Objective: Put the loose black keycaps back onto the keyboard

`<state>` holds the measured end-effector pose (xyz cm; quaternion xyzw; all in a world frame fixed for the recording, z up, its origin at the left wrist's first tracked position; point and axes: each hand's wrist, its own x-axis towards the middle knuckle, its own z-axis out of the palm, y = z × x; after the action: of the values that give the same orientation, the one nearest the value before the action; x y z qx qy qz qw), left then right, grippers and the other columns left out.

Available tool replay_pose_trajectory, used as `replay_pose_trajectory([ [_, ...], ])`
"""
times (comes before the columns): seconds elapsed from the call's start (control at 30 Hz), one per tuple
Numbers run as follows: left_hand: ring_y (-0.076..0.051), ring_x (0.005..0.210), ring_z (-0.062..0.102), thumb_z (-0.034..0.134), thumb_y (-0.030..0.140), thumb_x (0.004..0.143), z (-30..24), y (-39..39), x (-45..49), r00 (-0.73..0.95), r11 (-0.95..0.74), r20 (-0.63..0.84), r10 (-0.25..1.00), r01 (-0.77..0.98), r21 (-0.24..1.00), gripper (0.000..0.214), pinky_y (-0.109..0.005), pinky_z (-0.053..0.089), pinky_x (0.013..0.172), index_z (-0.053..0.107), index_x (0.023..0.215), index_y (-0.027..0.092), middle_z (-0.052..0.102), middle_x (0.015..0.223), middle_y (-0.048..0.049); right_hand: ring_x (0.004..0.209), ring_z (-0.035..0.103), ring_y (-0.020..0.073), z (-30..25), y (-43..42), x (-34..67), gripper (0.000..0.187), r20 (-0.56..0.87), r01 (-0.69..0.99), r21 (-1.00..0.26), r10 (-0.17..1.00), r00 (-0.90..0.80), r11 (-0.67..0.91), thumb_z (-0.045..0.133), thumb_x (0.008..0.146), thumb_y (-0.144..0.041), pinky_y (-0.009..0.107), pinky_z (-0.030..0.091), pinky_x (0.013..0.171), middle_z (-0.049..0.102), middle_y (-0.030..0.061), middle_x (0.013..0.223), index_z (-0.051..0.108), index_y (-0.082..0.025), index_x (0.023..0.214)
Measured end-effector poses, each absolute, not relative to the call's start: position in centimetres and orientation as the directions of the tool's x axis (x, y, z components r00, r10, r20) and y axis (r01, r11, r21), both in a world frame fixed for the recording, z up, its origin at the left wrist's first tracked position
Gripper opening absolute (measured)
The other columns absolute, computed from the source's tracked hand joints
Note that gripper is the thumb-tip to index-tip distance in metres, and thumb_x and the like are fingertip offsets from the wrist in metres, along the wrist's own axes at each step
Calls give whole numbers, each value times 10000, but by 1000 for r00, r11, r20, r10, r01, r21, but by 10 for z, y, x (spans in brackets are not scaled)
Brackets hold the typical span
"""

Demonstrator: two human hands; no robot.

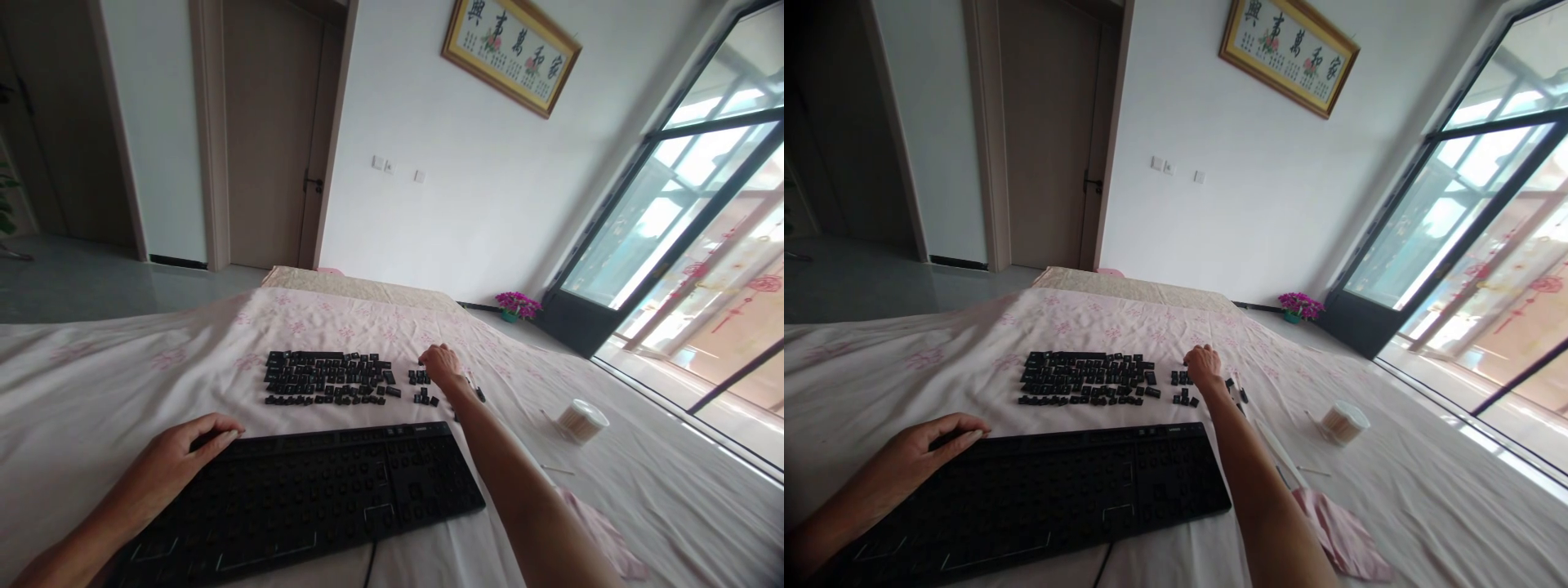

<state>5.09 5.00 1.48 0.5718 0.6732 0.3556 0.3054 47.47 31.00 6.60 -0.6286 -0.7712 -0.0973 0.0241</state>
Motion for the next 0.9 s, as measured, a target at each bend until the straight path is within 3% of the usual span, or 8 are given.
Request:
replay_pose_trajectory([
  [0.37, -229, 805, 686, 520, 607, 808, 17, 47, 53, -161, 113, -29, 987, 543, 832, 430, -239, 514, 619, 700, 930, 236, 751, 917, -14, 1113, 569, 223, 61, 330, 465, 226, 117, 977, 145, 977, -176, 158, 586, 857, -201, 303, 375, 934, 725, 100, 1054, 775, -247, 973],
  [0.5, -224, 837, 685, 546, 592, 801, 18, 48, 52, -158, 93, -3, 987, 565, 820, 402, -243, 523, 693, 710, 921, 247, 747, 915, -12, 1080, 603, 233, 59, 333, 469, 231, 87, 986, 127, 989, -120, 108, 616, 841, -235, 300, 419, 876, 713, 111, 1083, 765, -252, 1016],
  [0.63, -225, 803, 689, 560, 582, 791, 18, 47, 52, -169, 74, 27, 985, 559, 826, 394, -246, 527, 664, 720, 918, 245, 746, 888, -23, 1006, 644, 228, 56, 335, 473, 240, 53, 993, 98, 996, -67, 62, 624, 836, -270, 285, 452, 797, 708, 105, 1091, 758, -263, 1035],
  [0.9, -211, 803, 688, 552, 570, 802, 18, 48, 51, -161, 84, 11, 987, 571, 816, 389, -229, 520, 656, 713, 938, 243, 749, 904, -13, 1011, 647, 236, 59, 337, 471, 243, 43, 996, 62, 997, -67, 64, 622, 826, -257, 285, 459, 805, 709, 114, 1094, 763, -245, 1023],
])
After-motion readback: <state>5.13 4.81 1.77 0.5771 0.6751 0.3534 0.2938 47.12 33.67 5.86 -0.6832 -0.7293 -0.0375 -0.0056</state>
